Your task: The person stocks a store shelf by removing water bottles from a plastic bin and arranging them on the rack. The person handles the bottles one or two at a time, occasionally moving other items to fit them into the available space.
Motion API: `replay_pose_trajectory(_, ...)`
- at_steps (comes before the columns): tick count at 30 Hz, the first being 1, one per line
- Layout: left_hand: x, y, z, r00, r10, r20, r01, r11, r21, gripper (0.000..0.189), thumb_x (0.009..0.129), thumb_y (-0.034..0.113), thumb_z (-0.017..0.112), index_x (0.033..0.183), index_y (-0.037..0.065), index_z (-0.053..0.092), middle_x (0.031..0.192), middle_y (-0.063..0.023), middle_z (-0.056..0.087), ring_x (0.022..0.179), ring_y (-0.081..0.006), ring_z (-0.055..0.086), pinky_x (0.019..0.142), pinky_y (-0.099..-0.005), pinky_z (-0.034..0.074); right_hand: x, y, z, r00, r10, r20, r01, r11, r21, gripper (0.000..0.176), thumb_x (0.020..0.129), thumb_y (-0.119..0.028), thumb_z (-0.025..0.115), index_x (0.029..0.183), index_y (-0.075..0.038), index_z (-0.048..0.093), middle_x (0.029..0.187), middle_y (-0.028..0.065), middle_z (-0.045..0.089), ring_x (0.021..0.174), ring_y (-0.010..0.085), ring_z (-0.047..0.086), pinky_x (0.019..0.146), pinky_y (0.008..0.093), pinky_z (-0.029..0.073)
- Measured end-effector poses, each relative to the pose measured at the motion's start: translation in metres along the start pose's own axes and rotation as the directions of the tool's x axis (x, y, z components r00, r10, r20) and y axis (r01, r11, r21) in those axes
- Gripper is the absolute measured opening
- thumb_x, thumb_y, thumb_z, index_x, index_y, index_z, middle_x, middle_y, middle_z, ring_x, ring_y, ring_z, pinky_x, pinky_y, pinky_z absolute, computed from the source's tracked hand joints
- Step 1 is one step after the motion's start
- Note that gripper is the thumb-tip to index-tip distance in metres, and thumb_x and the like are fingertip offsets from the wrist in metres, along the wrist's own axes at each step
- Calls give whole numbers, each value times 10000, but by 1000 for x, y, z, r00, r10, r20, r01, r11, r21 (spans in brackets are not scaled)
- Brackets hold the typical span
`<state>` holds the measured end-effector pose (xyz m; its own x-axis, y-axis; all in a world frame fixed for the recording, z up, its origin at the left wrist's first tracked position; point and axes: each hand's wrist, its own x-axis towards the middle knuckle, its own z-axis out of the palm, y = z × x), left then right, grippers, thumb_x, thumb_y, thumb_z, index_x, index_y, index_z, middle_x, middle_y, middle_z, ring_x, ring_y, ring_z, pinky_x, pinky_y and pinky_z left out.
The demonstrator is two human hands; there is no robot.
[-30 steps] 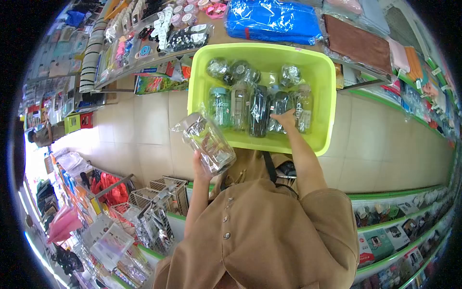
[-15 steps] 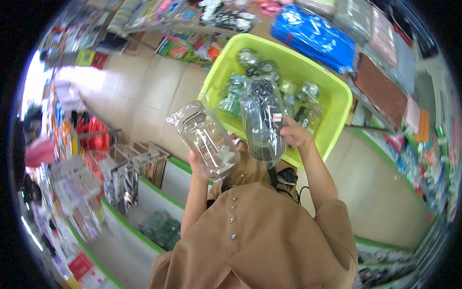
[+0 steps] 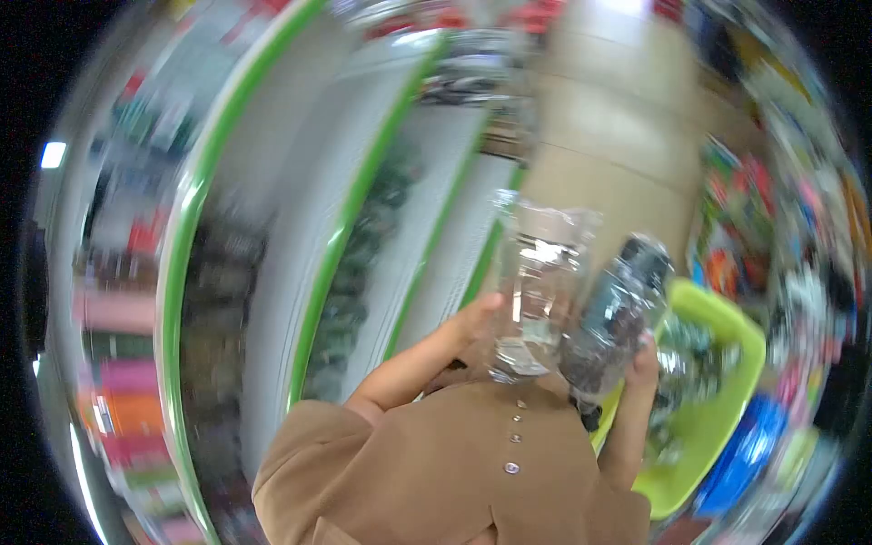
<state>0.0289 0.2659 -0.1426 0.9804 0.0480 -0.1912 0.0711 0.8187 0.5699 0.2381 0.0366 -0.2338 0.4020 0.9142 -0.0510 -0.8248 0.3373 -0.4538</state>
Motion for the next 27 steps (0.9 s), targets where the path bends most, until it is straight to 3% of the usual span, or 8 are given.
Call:
replay_pose_trajectory(1, -17, 3, -2, 993, 99, -56, -99, 995, -5, 724, 706, 454, 614, 1241, 19, 393, 1179, -122, 497, 1095, -237, 463, 913, -413, 384, 18, 6, 16, 990, 6, 143, -1, 999, -35, 483, 829, -247, 487, 1236, -7, 388, 1170, 108, 497, 1048, 247, 499, 905, 355, 393)
replay_pose_trajectory(7, -112, 2, -43, 851, 410, -328, -427, 904, 20, 874, 638, 501, 649, 1306, 59, 300, 1278, -161, 390, 1150, -287, 407, 969, -446, 316, 110, 53, 141, 955, 295, 39, -252, 871, -422, 923, 552, -379, 776, 1264, -8, 320, 1172, 83, 457, 1064, 203, 464, 895, 337, 387)
replay_pose_trajectory(13, -225, 22, -53, 662, 574, -482, -582, 799, 151, 872, 609, 505, 650, 1291, 65, 330, 1253, -130, 410, 1148, -288, 397, 966, -450, 304, 191, 142, 246, 898, 366, 245, -178, 811, -557, 946, 587, -223, 762, 1317, 13, 208, 1277, 113, 354, 1184, 226, 358, 1006, 344, 253)
replay_pose_trajectory(15, -251, 18, -56, 603, 618, -505, -645, 750, 149, 862, 622, 458, 654, 1307, 67, 306, 1263, -110, 404, 1151, -263, 401, 980, -426, 295, 217, 180, 271, 868, 338, 364, -101, 838, -536, 988, 578, -179, 758, 1339, 7, 155, 1328, 134, 279, 1212, 245, 319, 1013, 340, 239)
replay_pose_trajectory(17, -271, 16, -51, 374, 657, -655, -700, 663, 265, 907, 601, 461, 670, 1345, 153, 253, 1315, -72, 331, 1185, -252, 352, 970, -446, 298, 233, 210, 312, 840, 287, 461, -14, 860, -510, 1016, 582, -138, 750, 1355, -6, 103, 1357, 151, 227, 1236, 253, 277, 1020, 335, 229)
replay_pose_trajectory(21, -297, 5, -58, 273, 711, -648, -757, 575, 311, 960, 583, 440, 694, 1366, 197, 194, 1326, -64, 305, 1197, -271, 330, 938, -458, 338, 290, 274, 344, 787, 151, 598, 330, 716, -615, 1045, 584, -150, 764, 1354, -4, 72, 1354, 177, 226, 1247, 257, 264, 1028, 344, 219)
replay_pose_trajectory(23, -306, -4, -65, 271, 721, -638, -782, 551, 290, 966, 583, 421, 703, 1366, 188, 188, 1318, -89, 316, 1197, -286, 334, 942, -443, 347, 308, 294, 364, 798, 192, 571, 316, 674, -668, 1053, 579, -162, 768, 1348, 23, 73, 1362, 171, 221, 1265, 245, 233, 1034, 328, 195)
replay_pose_trajectory(27, -304, 7, -55, 95, 752, -652, -784, 461, 417, 940, 591, 454, 697, 1355, 179, 224, 1292, -115, 348, 1170, -277, 368, 935, -415, 358, 376, 364, 370, 789, 86, 608, 471, 551, -689, 1093, 536, -211, 793, 1343, 3, 87, 1332, 186, 262, 1234, 273, 286, 1014, 328, 245)
